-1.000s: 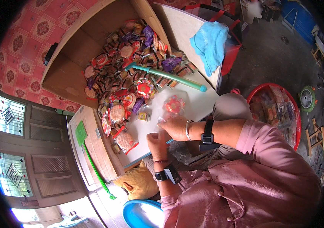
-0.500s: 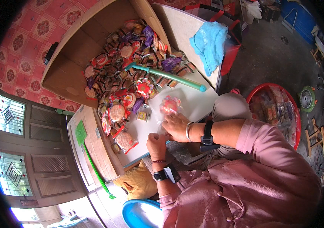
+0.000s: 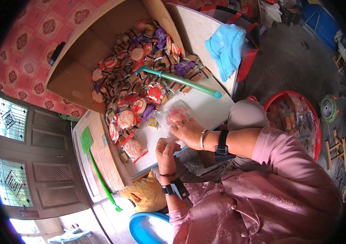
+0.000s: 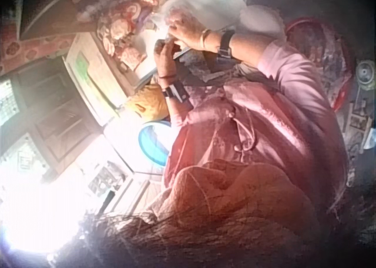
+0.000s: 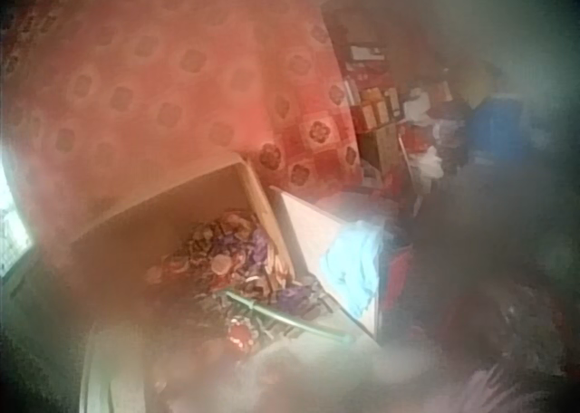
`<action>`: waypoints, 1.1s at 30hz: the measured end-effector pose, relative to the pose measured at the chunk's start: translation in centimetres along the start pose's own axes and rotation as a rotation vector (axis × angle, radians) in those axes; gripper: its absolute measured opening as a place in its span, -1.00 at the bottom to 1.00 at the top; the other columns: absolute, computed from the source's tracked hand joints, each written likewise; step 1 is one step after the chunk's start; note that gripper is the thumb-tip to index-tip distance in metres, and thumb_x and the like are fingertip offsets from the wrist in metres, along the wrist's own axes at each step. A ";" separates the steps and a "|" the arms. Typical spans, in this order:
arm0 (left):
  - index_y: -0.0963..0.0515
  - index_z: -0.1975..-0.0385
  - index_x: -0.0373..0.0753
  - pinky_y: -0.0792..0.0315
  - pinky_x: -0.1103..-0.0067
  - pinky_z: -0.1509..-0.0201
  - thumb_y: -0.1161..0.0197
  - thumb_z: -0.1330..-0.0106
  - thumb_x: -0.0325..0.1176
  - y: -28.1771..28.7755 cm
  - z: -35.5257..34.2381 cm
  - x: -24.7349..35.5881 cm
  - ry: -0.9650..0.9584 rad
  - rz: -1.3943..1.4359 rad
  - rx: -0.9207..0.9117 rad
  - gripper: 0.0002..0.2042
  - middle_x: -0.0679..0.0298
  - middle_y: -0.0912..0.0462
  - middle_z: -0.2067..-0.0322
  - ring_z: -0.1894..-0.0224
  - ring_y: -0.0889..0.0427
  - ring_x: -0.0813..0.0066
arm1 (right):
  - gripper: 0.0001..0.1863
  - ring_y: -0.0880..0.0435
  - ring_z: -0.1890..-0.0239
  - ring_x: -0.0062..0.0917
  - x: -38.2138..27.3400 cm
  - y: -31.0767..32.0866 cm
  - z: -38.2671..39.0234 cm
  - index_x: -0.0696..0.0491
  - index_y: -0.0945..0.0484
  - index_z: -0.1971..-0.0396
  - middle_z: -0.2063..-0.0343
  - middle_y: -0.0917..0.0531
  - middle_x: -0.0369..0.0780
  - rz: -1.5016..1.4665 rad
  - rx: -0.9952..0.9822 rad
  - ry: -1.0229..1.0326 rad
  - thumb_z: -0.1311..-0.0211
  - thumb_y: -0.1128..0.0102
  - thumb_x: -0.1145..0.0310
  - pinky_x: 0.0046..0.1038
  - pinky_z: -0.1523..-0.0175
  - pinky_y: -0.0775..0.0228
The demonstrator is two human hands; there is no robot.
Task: The person picks up small food packets from a red basin and a cardboard box and places them into clear plastic bags by hand.
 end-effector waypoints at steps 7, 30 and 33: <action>-0.48 0.31 -0.28 -0.52 0.54 0.24 -0.06 -0.39 -0.17 0.2 0.1 0.0 0.047 0.151 -0.059 -0.74 0.12 -0.63 0.28 0.37 -0.59 0.48 | -0.76 -0.63 0.24 -0.09 3.7 3.3 -2.1 0.08 -0.50 0.17 0.31 -0.64 -0.02 -0.570 0.118 -0.312 -0.13 -0.09 0.41 -0.18 0.19 -0.46; -0.45 0.03 -0.21 -0.33 0.31 -0.25 -0.13 -0.34 -0.32 -0.5 -0.1 -2.0 0.049 1.065 -0.012 -0.75 0.32 -0.59 0.04 -0.06 -0.52 0.42 | -0.70 -0.54 0.22 -0.72 4.8 1.3 -2.0 0.21 -0.53 0.08 0.25 -0.61 -0.33 -1.519 -0.146 -0.604 -0.34 -0.11 0.31 -0.60 0.10 -0.43; -0.48 0.07 -0.23 -0.37 0.34 -0.21 -0.15 -0.33 -0.34 -0.1 0.0 -1.8 0.013 1.062 0.012 -0.78 0.31 -0.62 0.09 -0.03 -0.54 0.43 | -0.71 -0.53 0.36 -0.71 4.7 1.4 -2.1 0.20 -0.52 0.11 0.32 -0.60 -0.30 -1.503 -0.096 -0.556 -0.29 -0.14 0.31 -0.61 0.27 -0.41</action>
Point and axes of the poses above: each hand's wrist, its own z-axis away from the middle knuckle, its own y-axis out of the back of the hand, x = y × z, the point moved 6 cm from there along -z, towards the middle knuckle
